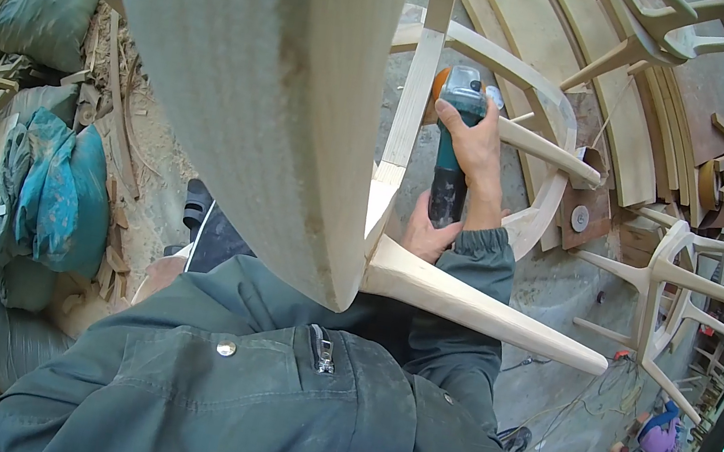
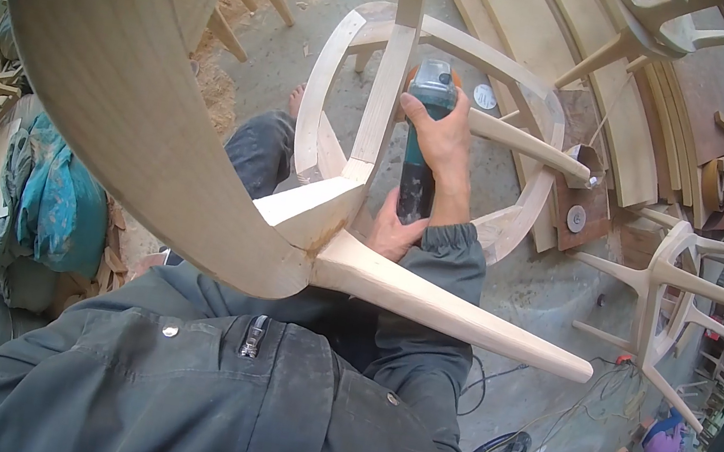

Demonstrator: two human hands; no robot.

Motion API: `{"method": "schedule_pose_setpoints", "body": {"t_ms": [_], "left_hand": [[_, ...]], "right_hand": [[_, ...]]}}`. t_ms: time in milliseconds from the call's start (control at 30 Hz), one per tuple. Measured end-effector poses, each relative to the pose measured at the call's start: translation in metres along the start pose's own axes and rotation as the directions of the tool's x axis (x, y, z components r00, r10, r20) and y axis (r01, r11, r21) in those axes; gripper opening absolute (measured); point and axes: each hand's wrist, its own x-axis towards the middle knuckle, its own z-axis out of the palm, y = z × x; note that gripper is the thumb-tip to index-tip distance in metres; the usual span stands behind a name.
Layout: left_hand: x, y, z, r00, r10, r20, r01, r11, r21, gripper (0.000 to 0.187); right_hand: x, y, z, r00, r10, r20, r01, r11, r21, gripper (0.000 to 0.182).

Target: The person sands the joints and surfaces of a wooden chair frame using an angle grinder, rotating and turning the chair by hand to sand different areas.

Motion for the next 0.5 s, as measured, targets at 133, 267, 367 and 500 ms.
{"method": "schedule_pose_setpoints", "body": {"t_ms": [133, 267, 367, 500], "left_hand": [[-0.006, -0.031, 0.014, 0.993, 0.074, -0.096, -0.069, 0.996, 0.055, 0.077], [-0.004, -0.002, 0.005, 0.999, -0.027, -0.036, 0.027, 1.0, 0.014, 0.074], [0.003, 0.004, 0.005, 0.999, -0.036, -0.024, 0.035, 0.999, -0.03, 0.072], [0.003, 0.016, 0.001, 0.997, -0.077, -0.021, 0.077, 0.997, -0.003, 0.07]], "right_hand": [[-0.003, 0.013, -0.003, 1.0, -0.003, 0.02, 0.003, 1.0, -0.01, 0.1], [-0.002, 0.001, -0.005, 0.998, 0.06, 0.003, -0.06, 0.994, 0.09, 0.102], [0.014, 0.009, 0.002, 1.0, 0.008, -0.015, -0.007, 0.999, 0.038, 0.102], [0.01, 0.001, 0.003, 1.0, 0.024, 0.002, -0.024, 0.999, 0.041, 0.103]]}}
